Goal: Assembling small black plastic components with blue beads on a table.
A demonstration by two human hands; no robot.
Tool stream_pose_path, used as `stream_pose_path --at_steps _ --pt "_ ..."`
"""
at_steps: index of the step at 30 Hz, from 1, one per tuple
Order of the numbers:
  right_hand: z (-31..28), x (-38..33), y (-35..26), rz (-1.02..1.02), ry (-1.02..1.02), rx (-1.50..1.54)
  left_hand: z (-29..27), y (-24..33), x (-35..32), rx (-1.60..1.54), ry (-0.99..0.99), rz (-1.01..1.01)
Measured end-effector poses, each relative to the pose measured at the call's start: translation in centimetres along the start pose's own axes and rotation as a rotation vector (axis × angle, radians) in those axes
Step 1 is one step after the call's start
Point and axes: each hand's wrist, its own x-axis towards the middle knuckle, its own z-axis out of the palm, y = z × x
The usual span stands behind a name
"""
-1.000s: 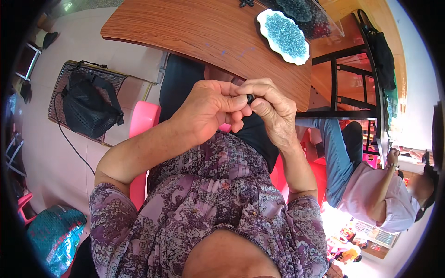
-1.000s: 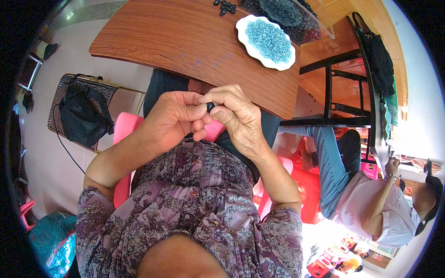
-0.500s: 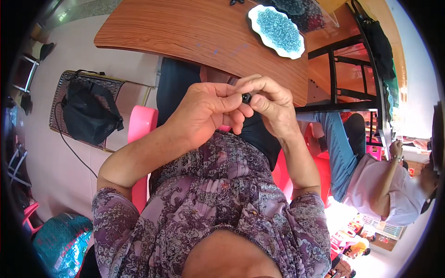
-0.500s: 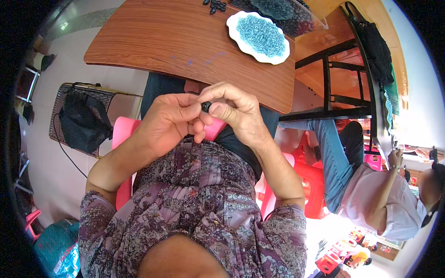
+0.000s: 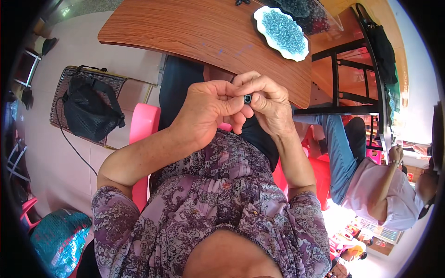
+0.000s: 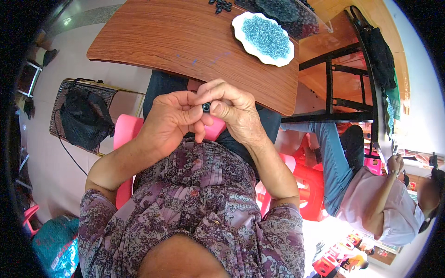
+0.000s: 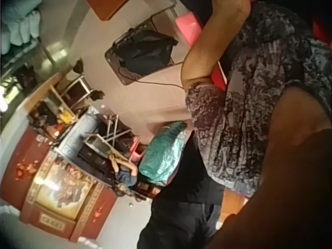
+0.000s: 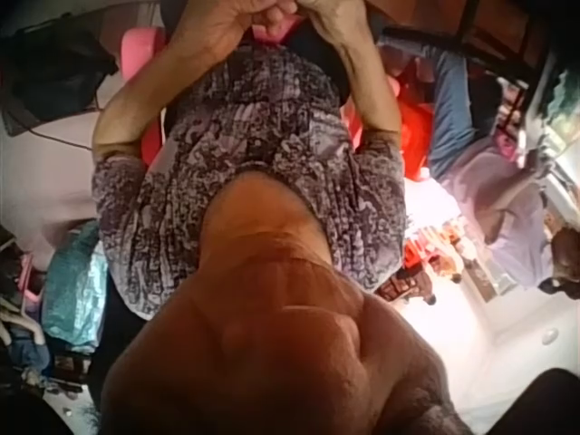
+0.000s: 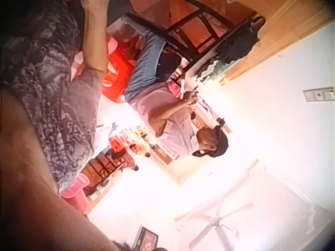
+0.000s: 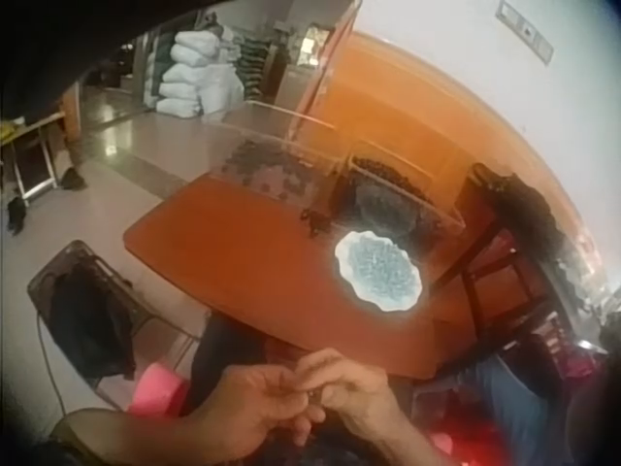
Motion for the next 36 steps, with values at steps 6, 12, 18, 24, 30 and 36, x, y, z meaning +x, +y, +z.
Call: stream_pose_path --at_steps 6,12,18,24,30,36 --pt "-0.8 0.2 -0.6 0.053 -0.008 0.049 0.1 0.3 0.4 0.033 -0.018 -0.035" --pt "-1.6 -0.3 -0.7 0.242 0.047 0.041 -0.3 0.1 1.2 -0.076 -0.034 -0.124" --pt "-1.9 -0.2 -1.1 0.213 0.143 -0.017 1.1 2.9 1.7 0.112 0.098 -0.147" --pt "-3.2 -0.6 -2.3 0.235 0.202 -0.181 4.5 14.0 11.1 0.648 0.030 0.335" --pt "-4.4 -1.1 -1.3 0.231 0.227 -0.211 2.4 26.7 24.2 0.996 0.365 0.830" --pt "-5.1 -0.9 -1.4 0.287 0.227 -0.145 -0.7 28.6 28.2 1.589 0.685 0.829"
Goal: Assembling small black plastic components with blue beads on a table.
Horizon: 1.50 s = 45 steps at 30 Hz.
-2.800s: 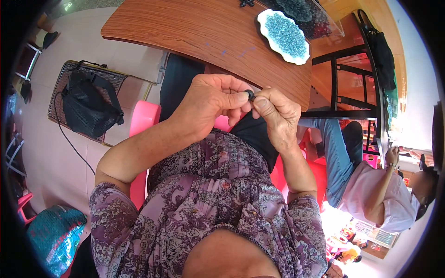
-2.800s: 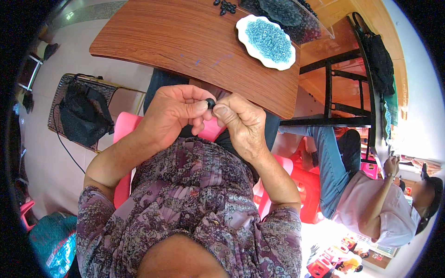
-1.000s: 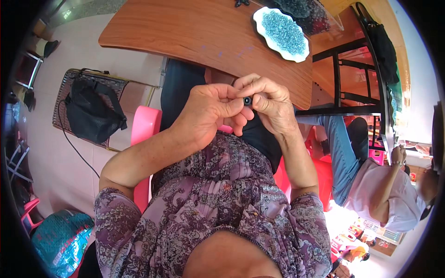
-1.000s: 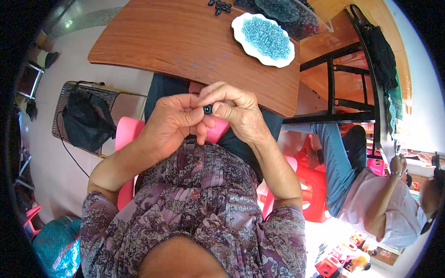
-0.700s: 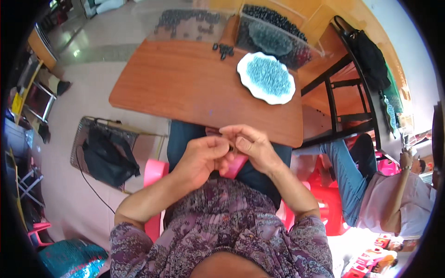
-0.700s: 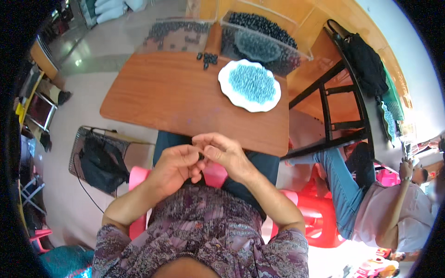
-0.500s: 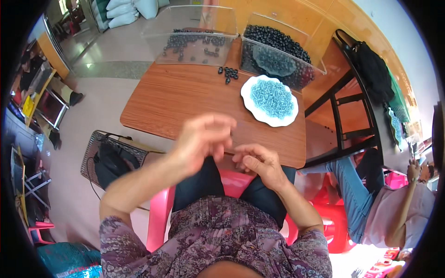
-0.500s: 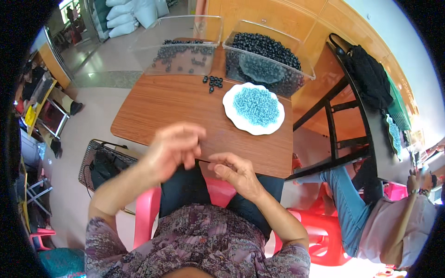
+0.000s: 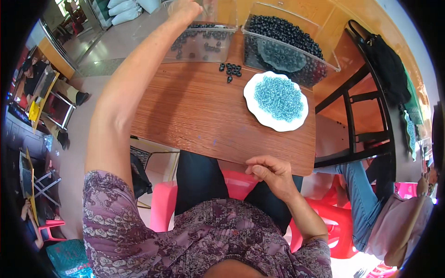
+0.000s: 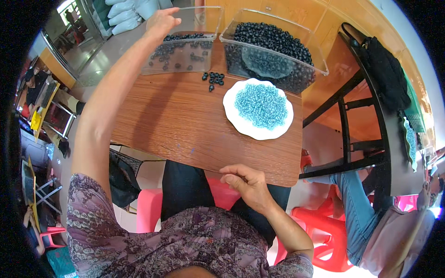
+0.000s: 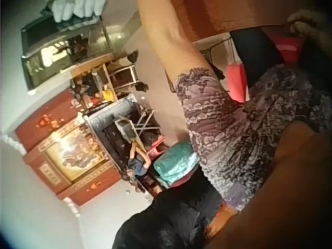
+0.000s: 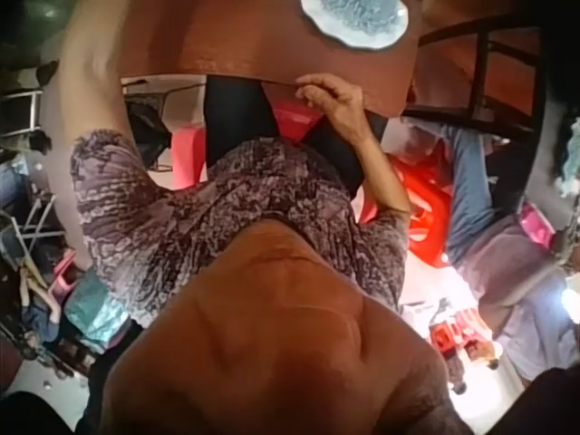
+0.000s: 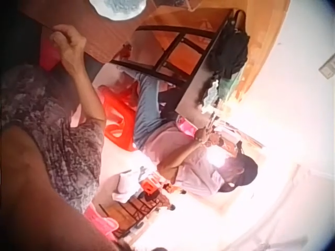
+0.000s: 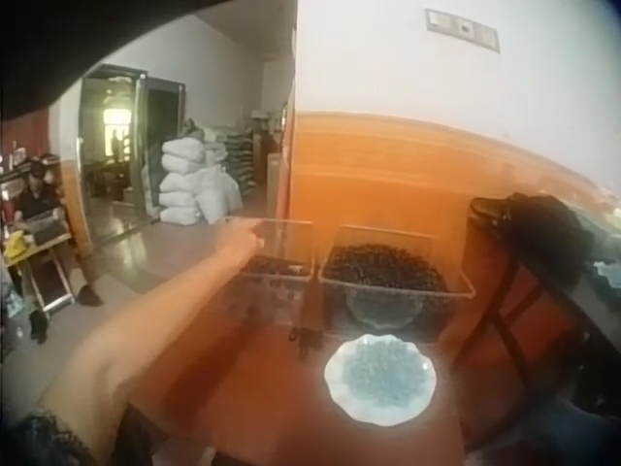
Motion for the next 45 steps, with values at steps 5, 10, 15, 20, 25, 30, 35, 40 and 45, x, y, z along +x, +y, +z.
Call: stream_pose_path --at_steps 5,10,15,20,25,30,35,40,45 --pt "-0.4 0.7 0.0 0.024 -0.002 -0.007 2.0 1.2 -8.9 -0.043 0.201 0.723" --pt "-0.5 0.9 0.4 0.008 0.010 -0.009 5.8 1.9 -16.2 0.083 -0.273 0.357" --pt "0.0 0.4 0.6 0.004 -0.005 0.000 8.1 1.2 -16.3 0.355 -0.384 0.339" --pt "0.4 0.0 0.8 -0.006 0.003 0.006 7.8 0.5 -16.5 0.275 -0.433 0.317" --pt "0.2 0.7 0.2 0.025 0.016 0.011 4.0 1.3 -18.8 -0.729 -0.735 -0.486" --pt "1.0 3.4 -1.6 -0.006 0.247 -0.078 0.8 3.1 -23.6 -1.068 -0.744 -0.622" --pt "2.8 6.2 -0.9 -0.222 0.329 0.125 -1.2 5.8 -27.0 -0.892 -0.487 -0.351" --pt "4.8 5.8 -1.4 -0.257 0.327 0.327 -2.0 6.9 -28.6 -0.964 -0.436 -0.275" --pt "5.2 5.0 -0.7 -0.369 0.362 0.355 -3.0 6.9 -29.7 -0.923 -0.490 -0.238"
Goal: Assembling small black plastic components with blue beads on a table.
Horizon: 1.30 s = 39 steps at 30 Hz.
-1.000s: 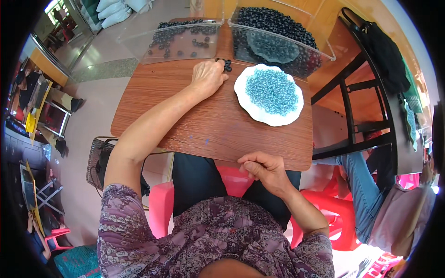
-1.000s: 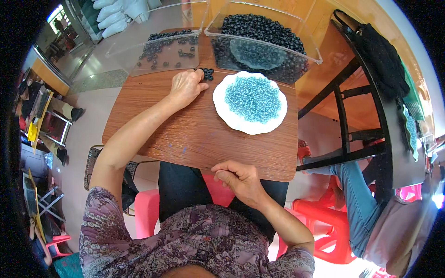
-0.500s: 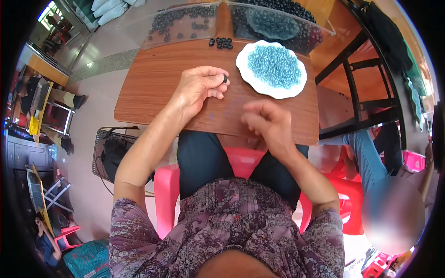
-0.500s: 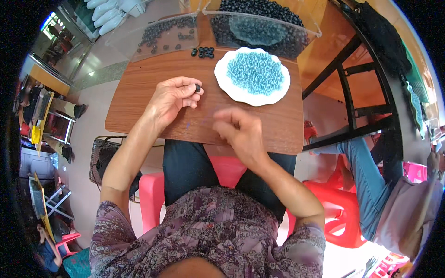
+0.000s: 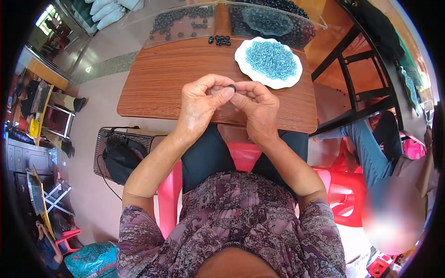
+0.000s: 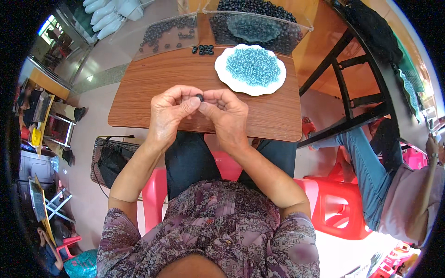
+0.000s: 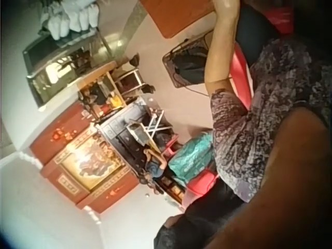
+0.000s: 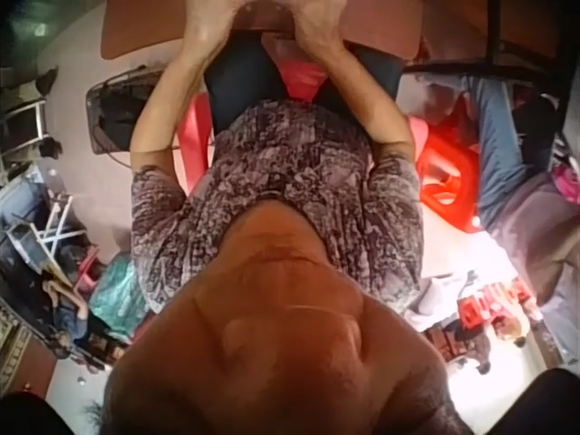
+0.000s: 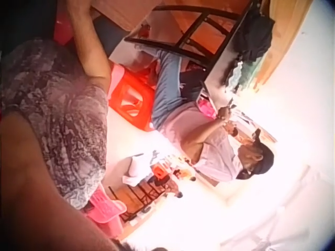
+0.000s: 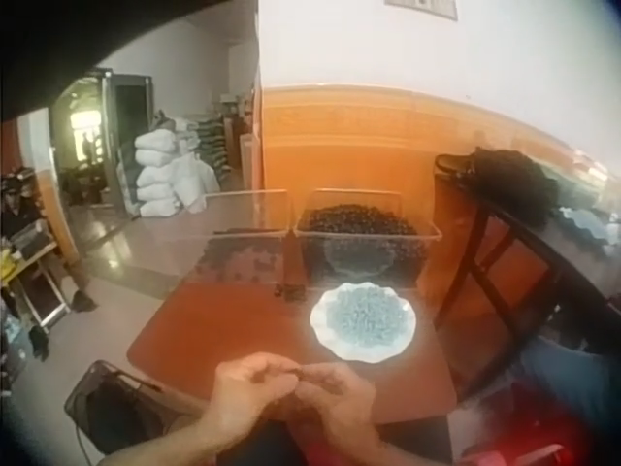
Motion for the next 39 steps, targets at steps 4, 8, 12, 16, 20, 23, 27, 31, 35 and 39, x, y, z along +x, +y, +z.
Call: stream_pose_path --at_steps 4,8,12,16,20,23,27,31,35,39 --pt "-0.4 -0.7 0.0 0.071 -0.035 -0.014 -0.2 0.2 -0.8 0.121 -0.002 0.143" --pt "0.0 -1.2 -0.4 0.079 -0.082 -0.062 -0.5 0.5 -1.4 0.176 0.009 0.163" --pt "0.8 -1.8 -1.3 -0.042 -0.131 -0.192 -0.7 0.4 -2.2 -0.217 -0.007 -0.189" --pt "0.5 -2.6 -1.2 -0.159 -0.129 -0.478 -1.5 -1.8 -1.6 -0.709 0.007 -0.292" --pt "1.0 -2.8 -0.2 -0.545 -0.200 -0.880 -0.9 -3.9 -3.3 -0.875 0.048 -0.417" --pt "1.3 -2.9 -0.5 -0.848 -0.280 -1.143 -0.3 -4.2 -4.2 -0.973 0.077 -0.525" --pt "1.2 -3.5 -1.4 -0.769 -0.435 -1.286 0.0 -5.2 -4.7 -0.990 0.070 -0.556" --pt "-0.2 -3.1 -3.1 -0.710 -0.449 -1.187 0.9 -4.3 -4.7 -0.978 0.147 -0.615" --pt "-4.0 1.3 -4.2 -0.465 -0.083 -1.157 0.3 -4.7 -4.9 -0.924 0.007 -0.556" --pt "-8.1 5.3 -3.5 -0.404 -0.033 -1.287 0.5 -5.1 -5.0 -0.952 0.001 -0.602"
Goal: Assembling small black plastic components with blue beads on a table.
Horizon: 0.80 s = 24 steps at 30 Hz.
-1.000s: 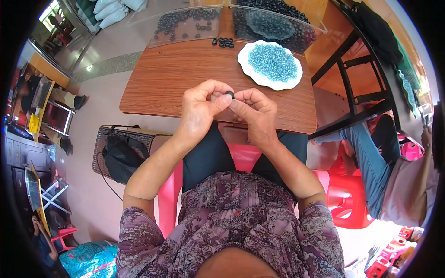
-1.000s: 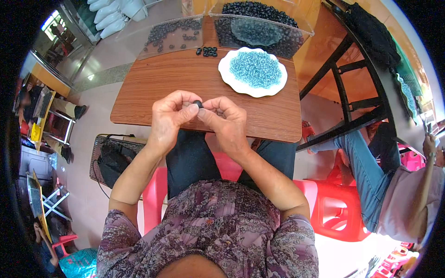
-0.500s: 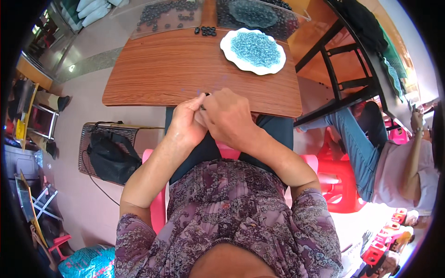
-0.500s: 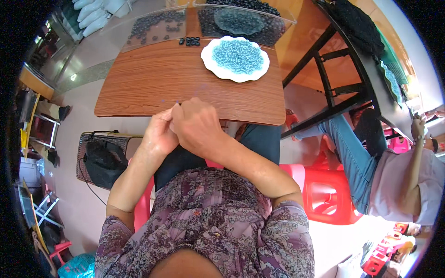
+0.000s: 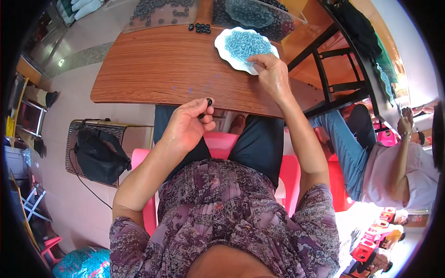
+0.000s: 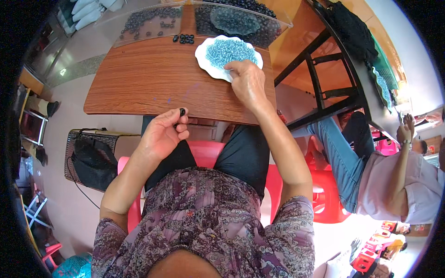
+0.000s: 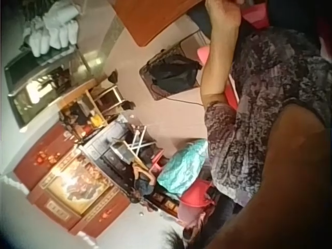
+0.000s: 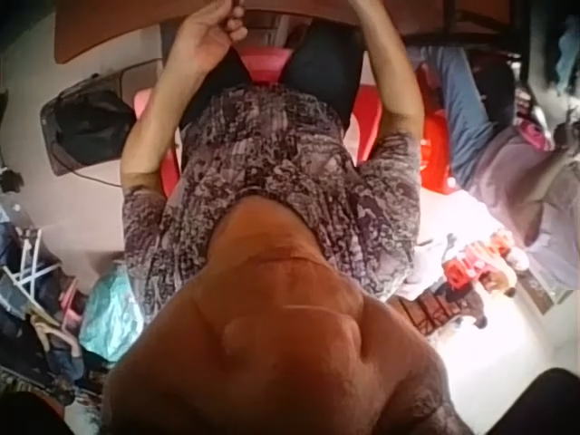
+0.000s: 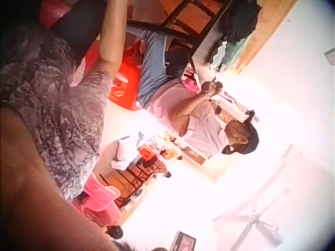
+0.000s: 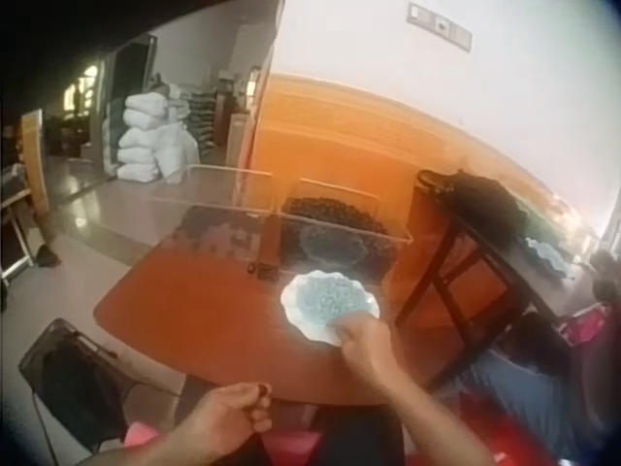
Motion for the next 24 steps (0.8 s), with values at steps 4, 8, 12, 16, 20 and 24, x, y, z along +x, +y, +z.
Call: stream_pose_path --at_steps 4,8,12,16,20,24 --pt "1.4 1.8 1.4 -0.089 -0.121 -0.241 -0.6 -0.1 0.0 0.016 -0.002 -0.012" --pt "3.0 2.7 1.4 -0.195 -0.160 -0.398 -0.7 0.0 -0.2 0.047 -0.030 -0.019" --pt "3.4 3.0 1.3 -0.165 -0.174 -0.408 -0.5 0.0 -0.3 0.052 -0.066 -0.027" --pt "3.1 3.2 2.0 -0.136 -0.205 -0.315 -0.5 -0.2 -0.2 0.035 -0.040 -0.023" --pt "2.5 2.8 1.6 -0.062 -0.243 -0.189 -0.7 -0.2 -0.1 0.031 -0.039 -0.032" --pt "2.1 2.4 1.2 -0.103 -0.214 -0.124 -0.7 -0.2 -0.2 0.047 -0.054 -0.029"
